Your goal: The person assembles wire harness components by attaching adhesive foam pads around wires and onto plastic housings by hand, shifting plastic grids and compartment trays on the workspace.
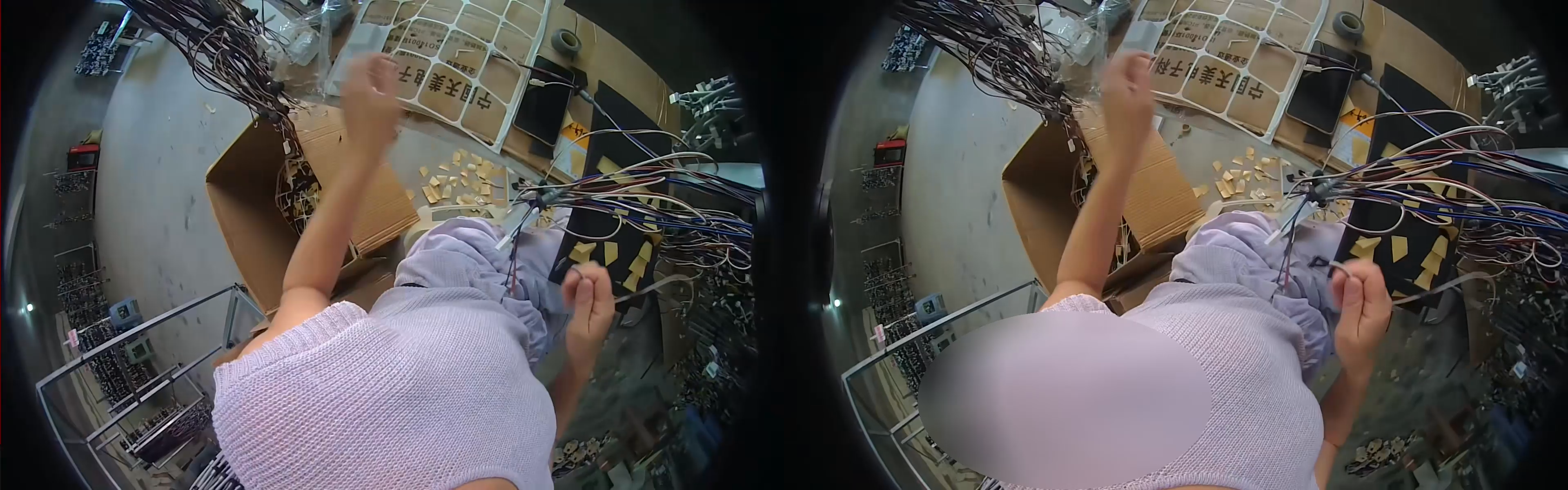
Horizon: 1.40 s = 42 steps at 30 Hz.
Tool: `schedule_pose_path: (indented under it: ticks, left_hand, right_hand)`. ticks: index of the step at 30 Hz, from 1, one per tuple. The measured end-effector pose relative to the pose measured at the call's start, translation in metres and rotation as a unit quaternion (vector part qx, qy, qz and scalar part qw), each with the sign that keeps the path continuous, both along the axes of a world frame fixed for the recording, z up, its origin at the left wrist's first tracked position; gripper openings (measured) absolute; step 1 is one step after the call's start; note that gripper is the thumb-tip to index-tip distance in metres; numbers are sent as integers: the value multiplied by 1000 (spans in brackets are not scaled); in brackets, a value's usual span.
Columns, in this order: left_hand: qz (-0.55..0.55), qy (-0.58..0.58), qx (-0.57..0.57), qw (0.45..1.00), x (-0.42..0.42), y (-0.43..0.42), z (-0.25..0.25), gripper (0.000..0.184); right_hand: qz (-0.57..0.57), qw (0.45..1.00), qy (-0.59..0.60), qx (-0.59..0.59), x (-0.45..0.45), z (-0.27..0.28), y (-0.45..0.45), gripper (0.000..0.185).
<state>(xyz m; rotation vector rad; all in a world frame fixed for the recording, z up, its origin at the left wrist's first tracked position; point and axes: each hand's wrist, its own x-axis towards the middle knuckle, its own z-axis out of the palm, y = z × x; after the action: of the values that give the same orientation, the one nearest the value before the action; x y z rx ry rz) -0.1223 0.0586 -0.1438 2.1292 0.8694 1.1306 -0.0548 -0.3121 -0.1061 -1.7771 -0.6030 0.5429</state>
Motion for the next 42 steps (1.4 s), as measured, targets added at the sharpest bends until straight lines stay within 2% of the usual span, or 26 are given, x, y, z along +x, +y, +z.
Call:
schedule_pose_path:
  ticks: [1, 2, 3, 6, 8, 11, 12, 13, 14, 15, 17, 20, 23, 26, 28, 29, 32, 35, 38, 39, 42]
  left_hand:
    - [95, 37, 132, 986, -4, 53, -29, 30]
    - [165, 155, 193, 955, -8, 80, -45, 36]
    - [230, 267, 253, 901, -10, 96, -54, 42]
    - [162, 347, 221, 897, -9, 103, -71, 51]
    - [146, 309, 206, 917, -10, 97, -72, 50]
    - [107, 311, 194, 924, -15, 107, -78, 49]
    - [91, 323, 192, 922, -20, 118, -79, 49]
    - [62, 288, 18, 955, -29, 139, -73, 48]
    - [33, 246, -157, 956, -42, 168, -62, 48]
    - [4, 196, -328, 924, -54, 187, -54, 48]
    - [-27, -41, -399, 916, -76, 193, -45, 44]
    - [-44, -247, -503, 827, -114, 221, -19, 40]
    - [-99, -219, -515, 823, -126, 187, -4, 33]
    - [-200, -167, -543, 799, -109, 102, 17, 32]
    - [-304, -194, -543, 758, -91, 39, 26, 41]
    - [-318, -178, -514, 777, -70, -1, 49, 49]
    - [-363, -181, -605, 685, -31, -55, 59, 52]
    - [-433, -132, -647, 614, -2, -98, 61, 55]
    - [-500, -27, -626, 598, 20, -127, 60, 63]
    - [-509, -11, -624, 592, 27, -134, 62, 65]
    - [-522, 9, -623, 582, 39, -148, 64, 67]
  right_hand:
    - [19, 998, -14, 50, 4, 4, 21, 8]
    - [37, 994, -29, 100, 8, 6, 45, 7]
    - [89, 983, -112, 118, 12, 4, 73, 6]
    - [188, 917, -332, 113, 15, -9, 161, 12]
    - [193, 869, -453, 51, 16, -43, 211, 15]
    - [199, 850, -486, -33, 32, -121, 239, 17]
    - [201, 854, -478, -33, 33, -122, 238, 17]
    - [203, 859, -469, -34, 34, -121, 236, 18]
    - [205, 864, -458, -35, 32, -121, 233, 18]
    - [208, 869, -447, -28, 30, -122, 231, 18]
    - [208, 874, -438, -10, 34, -120, 232, 18]
    - [210, 883, -420, -15, 33, -121, 232, 39]
    - [190, 902, -384, 49, 36, -119, 229, 45]
    - [155, 955, -205, 150, 31, -96, 200, 51]
    - [107, 972, -114, 175, 23, -50, 170, 42]
    - [81, 977, -71, 186, 21, -27, 155, 38]
    - [-18, 972, -114, 204, 21, 12, 105, 29]
    - [-97, 956, -181, 212, 27, 42, 59, 15]
    - [-135, 950, -212, 184, 30, 52, 26, 15]
    - [-175, 948, -208, 164, 27, 56, 22, 15]
    - [-201, 940, -225, 159, 31, 49, 7, 17]
